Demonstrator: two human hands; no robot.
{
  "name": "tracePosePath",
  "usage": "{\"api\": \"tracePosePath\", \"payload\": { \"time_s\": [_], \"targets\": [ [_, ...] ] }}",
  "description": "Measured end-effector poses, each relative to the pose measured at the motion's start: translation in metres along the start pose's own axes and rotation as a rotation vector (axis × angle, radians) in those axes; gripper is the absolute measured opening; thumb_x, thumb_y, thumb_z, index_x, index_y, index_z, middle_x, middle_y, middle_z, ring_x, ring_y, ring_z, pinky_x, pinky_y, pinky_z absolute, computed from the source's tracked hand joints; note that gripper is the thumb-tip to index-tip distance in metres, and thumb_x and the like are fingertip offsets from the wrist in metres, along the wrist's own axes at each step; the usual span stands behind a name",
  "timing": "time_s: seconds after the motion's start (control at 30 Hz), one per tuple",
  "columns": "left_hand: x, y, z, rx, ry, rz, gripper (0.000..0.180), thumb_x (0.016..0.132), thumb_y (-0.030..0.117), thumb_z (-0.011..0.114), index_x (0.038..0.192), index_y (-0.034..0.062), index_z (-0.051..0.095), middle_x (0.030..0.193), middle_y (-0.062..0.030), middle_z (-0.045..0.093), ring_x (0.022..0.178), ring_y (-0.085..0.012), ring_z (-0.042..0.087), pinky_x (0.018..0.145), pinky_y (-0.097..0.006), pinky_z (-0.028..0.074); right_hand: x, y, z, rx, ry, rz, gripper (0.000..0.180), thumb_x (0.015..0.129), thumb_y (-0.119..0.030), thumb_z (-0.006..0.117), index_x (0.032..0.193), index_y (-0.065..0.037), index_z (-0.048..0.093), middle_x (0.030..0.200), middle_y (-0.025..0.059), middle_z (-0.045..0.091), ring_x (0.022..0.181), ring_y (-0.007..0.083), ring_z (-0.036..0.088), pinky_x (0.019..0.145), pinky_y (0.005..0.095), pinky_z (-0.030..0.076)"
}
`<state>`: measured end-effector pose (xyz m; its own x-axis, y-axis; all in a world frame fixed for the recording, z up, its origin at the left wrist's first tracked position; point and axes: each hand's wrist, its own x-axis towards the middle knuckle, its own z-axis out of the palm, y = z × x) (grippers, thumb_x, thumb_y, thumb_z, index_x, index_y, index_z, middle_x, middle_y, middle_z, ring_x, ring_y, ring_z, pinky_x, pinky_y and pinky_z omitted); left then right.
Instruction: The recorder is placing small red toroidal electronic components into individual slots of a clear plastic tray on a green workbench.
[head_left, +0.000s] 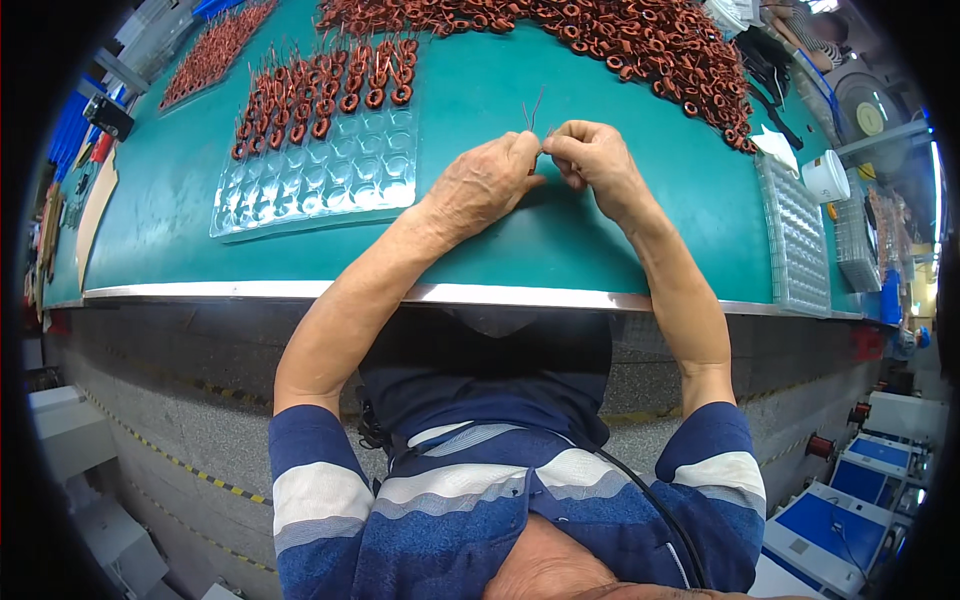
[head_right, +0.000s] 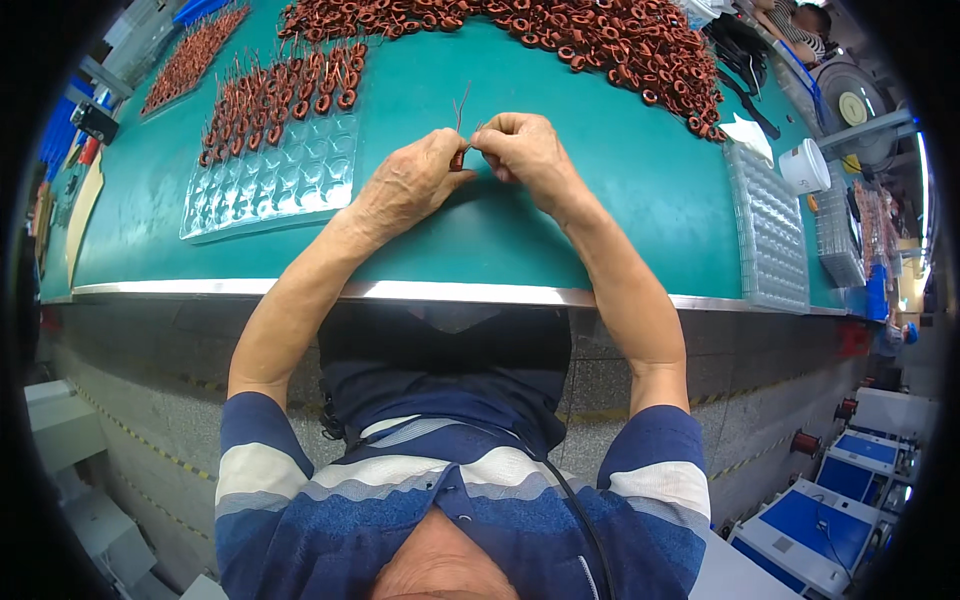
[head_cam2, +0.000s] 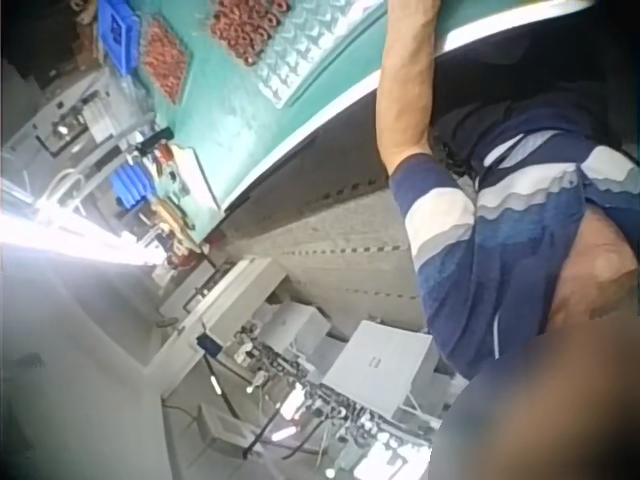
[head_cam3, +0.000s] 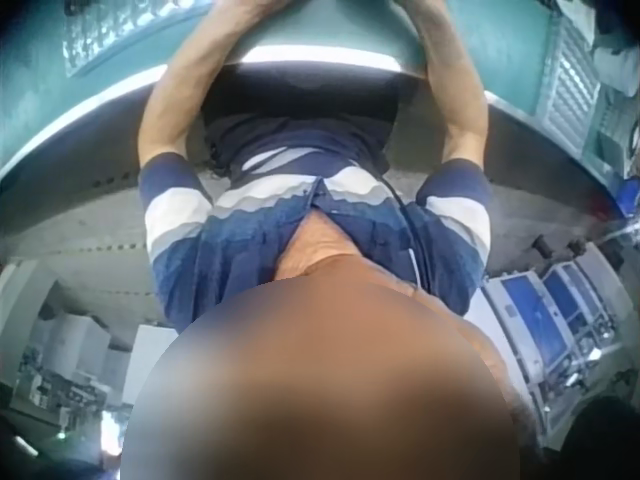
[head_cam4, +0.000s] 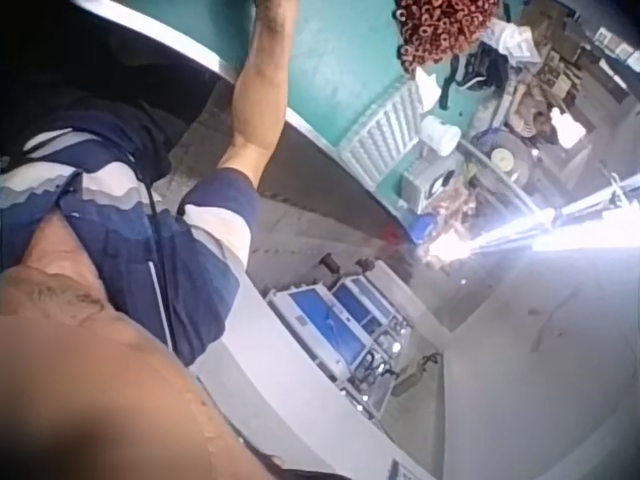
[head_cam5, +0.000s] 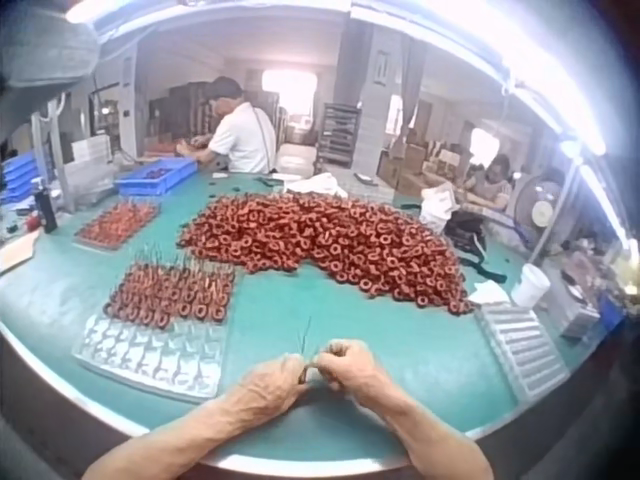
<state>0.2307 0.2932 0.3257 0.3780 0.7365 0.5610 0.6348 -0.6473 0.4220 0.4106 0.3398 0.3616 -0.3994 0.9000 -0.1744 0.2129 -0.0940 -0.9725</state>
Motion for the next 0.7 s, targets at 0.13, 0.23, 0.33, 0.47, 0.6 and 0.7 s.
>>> {"api": "tracePosePath", "payload": {
  "time_s": [0.13,0.23,0.33,0.47,0.6,0.7],
  "targets": [
    [0.001,-0.006,-0.005,0.107,-0.035,0.084,0.032,0.081,0.014,0.072,0.101,0.0021,0.049,0.078,-0.0140,0.059,0.074,-0.0325,0.062,0.065,-0.040,0.050,0.011,0.003,-0.007,0.063,-0.160,0.070,0.020,0.084,-0.020,0.064,0.071,-0.007,0.057,0.059,-0.0021,0.050,0.050,0.0063,0.044,0.045,0.0218,0.032],
    [0.003,0.001,-0.002,-0.061,-0.008,-0.088,0.032,0.082,0.014,0.071,0.102,0.0013,0.049,0.080,-0.0153,0.060,0.073,-0.0315,0.062,0.064,-0.038,0.050,0.006,0.001,0.001,0.091,-0.097,-0.036,0.018,0.083,-0.019,0.064,0.072,-0.006,0.058,0.058,-0.0024,0.049,0.049,0.0062,0.042,0.045,0.0215,0.031],
    [0.010,0.007,-0.007,-0.255,0.047,-0.265,0.031,0.086,0.016,0.070,0.103,-0.0002,0.049,0.078,-0.0117,0.060,0.070,-0.0249,0.063,0.062,-0.034,0.050,-0.006,-0.004,0.011,-0.081,0.164,-0.289,0.014,0.081,-0.014,0.066,0.073,-0.004,0.061,0.057,-0.0011,0.051,0.048,0.0065,0.043,0.044,0.0216,0.033],
    [0.011,0.011,-0.014,-0.853,0.068,-0.411,0.028,0.093,0.017,0.063,0.108,-0.0013,0.047,0.081,-0.0048,0.057,0.070,-0.0142,0.059,0.061,-0.029,0.050,-0.002,-0.005,0.003,0.328,0.015,-0.198,0.019,0.082,-0.017,0.070,0.074,-0.002,0.060,0.059,-0.0005,0.052,0.050,0.0067,0.045,0.046,0.0213,0.033],
    [0.008,0.008,-0.012,-1.160,0.130,-0.340,0.024,0.097,0.016,0.054,0.109,-0.0021,0.045,0.080,-0.0061,0.056,0.067,-0.0128,0.057,0.062,-0.025,0.048,-0.001,-0.007,0.004,0.281,-0.045,-0.198,0.026,0.084,-0.025,0.072,0.086,-0.002,0.062,0.066,0.0007,0.055,0.056,0.0076,0.049,0.052,0.0209,0.038],
    [0.011,0.009,-0.015,-1.191,0.119,-0.347,0.026,0.099,0.021,0.051,0.113,0.0000,0.044,0.082,-0.0082,0.055,0.072,-0.0152,0.057,0.064,-0.027,0.048,-0.003,-0.010,0.012,0.318,-0.020,-0.157,0.035,0.084,-0.030,0.072,0.102,-0.001,0.062,0.077,0.0015,0.059,0.062,0.0081,0.052,0.057,0.0207,0.042]
  ]
}}
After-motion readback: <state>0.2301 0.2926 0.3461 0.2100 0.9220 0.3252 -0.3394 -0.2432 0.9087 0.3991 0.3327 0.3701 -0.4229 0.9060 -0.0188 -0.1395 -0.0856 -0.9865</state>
